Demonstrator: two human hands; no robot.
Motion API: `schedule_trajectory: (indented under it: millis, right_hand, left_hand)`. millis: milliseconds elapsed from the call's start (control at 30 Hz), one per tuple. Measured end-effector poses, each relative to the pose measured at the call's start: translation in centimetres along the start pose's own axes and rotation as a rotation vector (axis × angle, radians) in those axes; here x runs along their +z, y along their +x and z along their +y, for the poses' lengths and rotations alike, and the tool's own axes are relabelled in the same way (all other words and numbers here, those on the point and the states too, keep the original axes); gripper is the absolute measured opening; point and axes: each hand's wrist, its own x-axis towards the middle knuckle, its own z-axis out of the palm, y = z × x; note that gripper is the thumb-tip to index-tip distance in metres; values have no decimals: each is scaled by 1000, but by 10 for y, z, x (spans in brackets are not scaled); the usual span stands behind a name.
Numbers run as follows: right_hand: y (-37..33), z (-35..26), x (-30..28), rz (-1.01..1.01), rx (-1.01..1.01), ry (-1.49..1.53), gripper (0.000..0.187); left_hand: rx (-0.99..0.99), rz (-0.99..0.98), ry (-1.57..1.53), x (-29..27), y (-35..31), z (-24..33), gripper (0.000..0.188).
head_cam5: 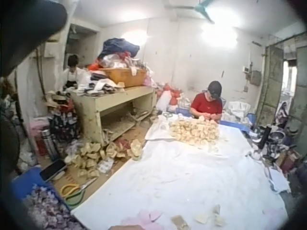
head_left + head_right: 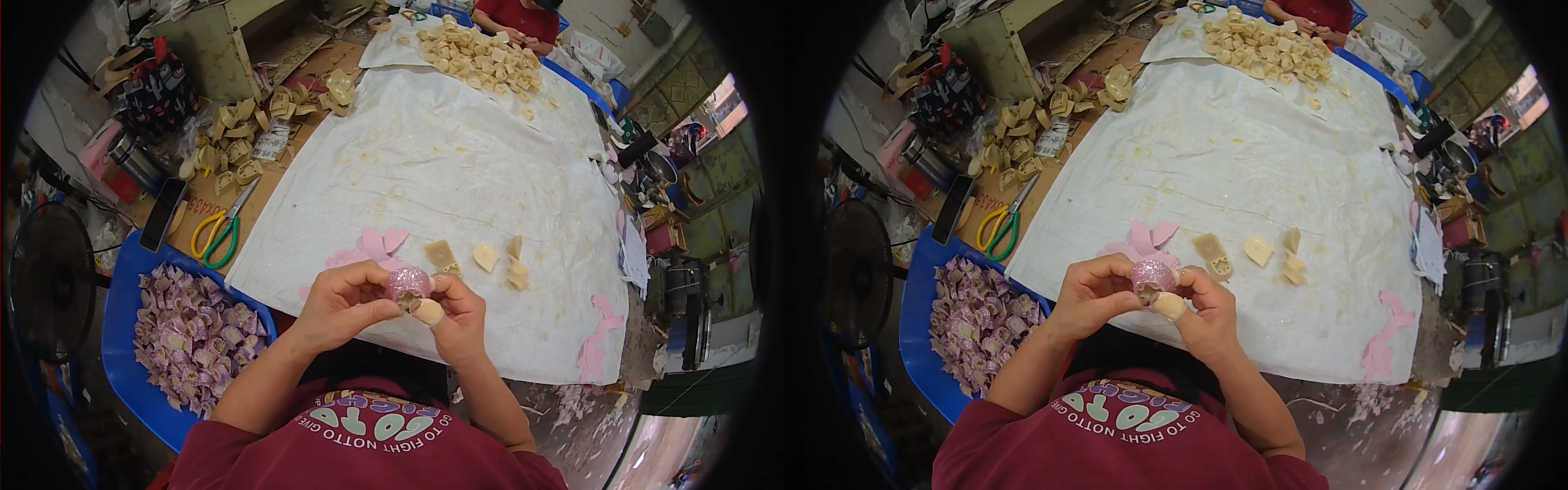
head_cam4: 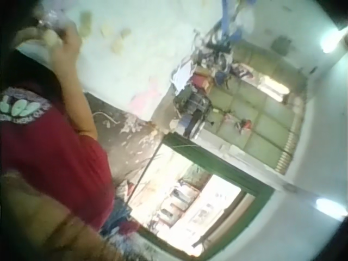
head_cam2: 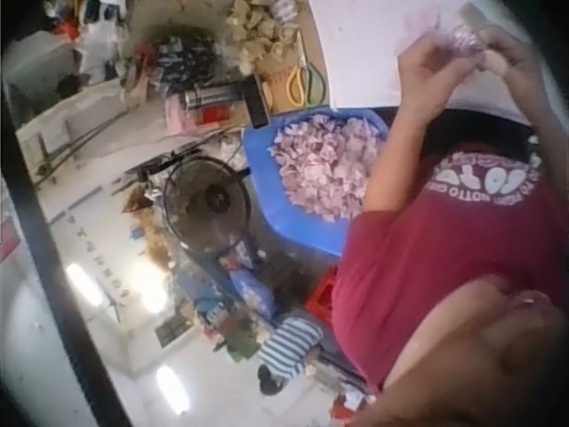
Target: The person wraps small beige objects in pink paper wrappers by hand. They pick up a wrapper and an object, fold the wrapper around the object, and place the wrapped item into a blue bin. The process is repeated continuously throughout the clip.
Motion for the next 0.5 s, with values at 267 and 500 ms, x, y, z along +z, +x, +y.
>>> schedule_trajectory:
  millis: [267, 500]
  right_hand:
    - [-10, 47, 11, -181, 18, -560, 45]
    - [24, 45, -45, 240, -440, -1198, 43]
  left_hand:
    - [12, 186, 978, -67, -55, 20, 22]
    - [-350, 853, 1677, -172, -192, 63, 55]
